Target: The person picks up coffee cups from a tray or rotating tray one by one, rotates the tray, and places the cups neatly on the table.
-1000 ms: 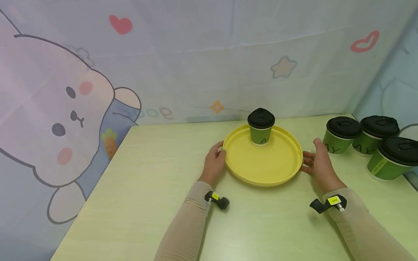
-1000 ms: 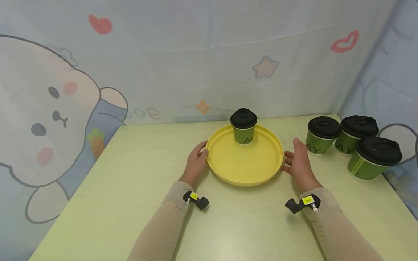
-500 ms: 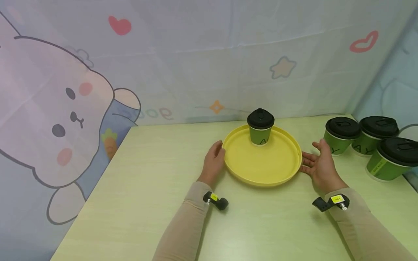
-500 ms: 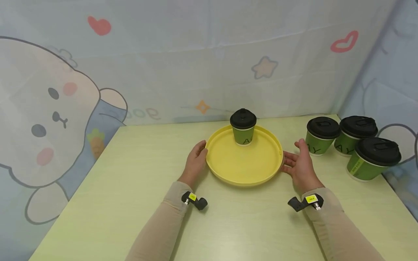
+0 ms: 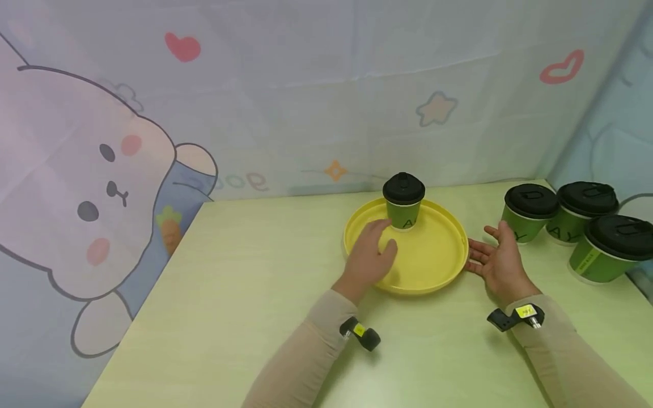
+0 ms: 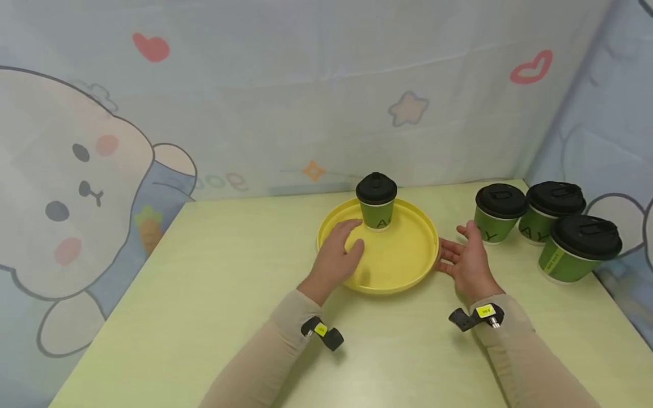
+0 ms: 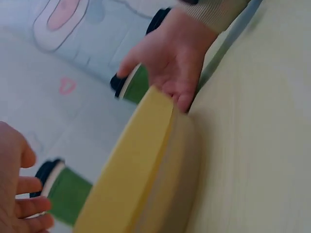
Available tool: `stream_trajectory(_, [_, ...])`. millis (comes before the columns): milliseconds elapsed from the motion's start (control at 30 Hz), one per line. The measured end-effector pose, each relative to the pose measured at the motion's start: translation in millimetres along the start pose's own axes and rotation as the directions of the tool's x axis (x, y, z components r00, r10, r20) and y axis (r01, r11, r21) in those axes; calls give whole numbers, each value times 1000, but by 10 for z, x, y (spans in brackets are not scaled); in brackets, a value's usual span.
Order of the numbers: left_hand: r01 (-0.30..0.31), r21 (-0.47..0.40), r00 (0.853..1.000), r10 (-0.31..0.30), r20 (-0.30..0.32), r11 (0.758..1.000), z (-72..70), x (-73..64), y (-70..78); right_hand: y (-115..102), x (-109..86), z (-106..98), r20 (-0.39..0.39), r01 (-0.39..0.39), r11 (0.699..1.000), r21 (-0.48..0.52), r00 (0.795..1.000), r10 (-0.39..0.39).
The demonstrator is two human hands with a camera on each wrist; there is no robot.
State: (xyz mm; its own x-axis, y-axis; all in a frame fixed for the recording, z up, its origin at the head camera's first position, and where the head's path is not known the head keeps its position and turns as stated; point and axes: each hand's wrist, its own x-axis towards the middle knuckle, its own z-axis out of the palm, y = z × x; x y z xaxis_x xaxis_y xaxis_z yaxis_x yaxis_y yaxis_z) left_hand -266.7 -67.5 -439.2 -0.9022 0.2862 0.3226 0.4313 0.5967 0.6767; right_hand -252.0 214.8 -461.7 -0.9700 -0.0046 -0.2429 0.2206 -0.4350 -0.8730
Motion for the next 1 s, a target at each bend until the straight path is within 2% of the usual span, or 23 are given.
stream_trajectory(33, [-12, 26, 998, 10, 67, 1000, 28, 2, 66, -12, 4, -1, 1, -11, 1000, -6, 1000, 11])
stream_trajectory(100, [-22, 76, 980, 7, 198, 997, 81, 1, 197, -45, 12, -2, 9, -40, 999, -18, 999, 40])
stream_trajectory(167, [-31, 133, 950, -12, 311, 991, 136, -2, 308, -84, 21, 1, 16, -75, 997, -21, 997, 75])
stream_trajectory(233, [-32, 177, 914, -43, 403, 984, 197, 1, 386, -123, 25, -5, 27, -105, 994, -14, 994, 105])
stream_trajectory(333, [-8, 191, 870, -88, 485, 981, 261, 3, 463, -149, 28, -12, 27, -128, 992, -12, 991, 129])
stream_trajectory(433, [26, 161, 840, -109, 531, 987, 286, -5, 494, -143, 26, -18, 23, -131, 991, -11, 991, 131])
stream_trajectory(533, [31, 145, 823, -107, 558, 989, 284, -21, 505, -127, 30, -19, 20, -127, 992, -23, 992, 128])
stream_trajectory(700, [19, 151, 802, -105, 588, 988, 265, -28, 488, -119, 37, -28, 23, -125, 992, -22, 992, 125])
stream_trajectory(1000, [-13, 173, 789, -96, 606, 985, 200, -44, 432, -106, 54, -65, 50, -122, 992, -9, 991, 123])
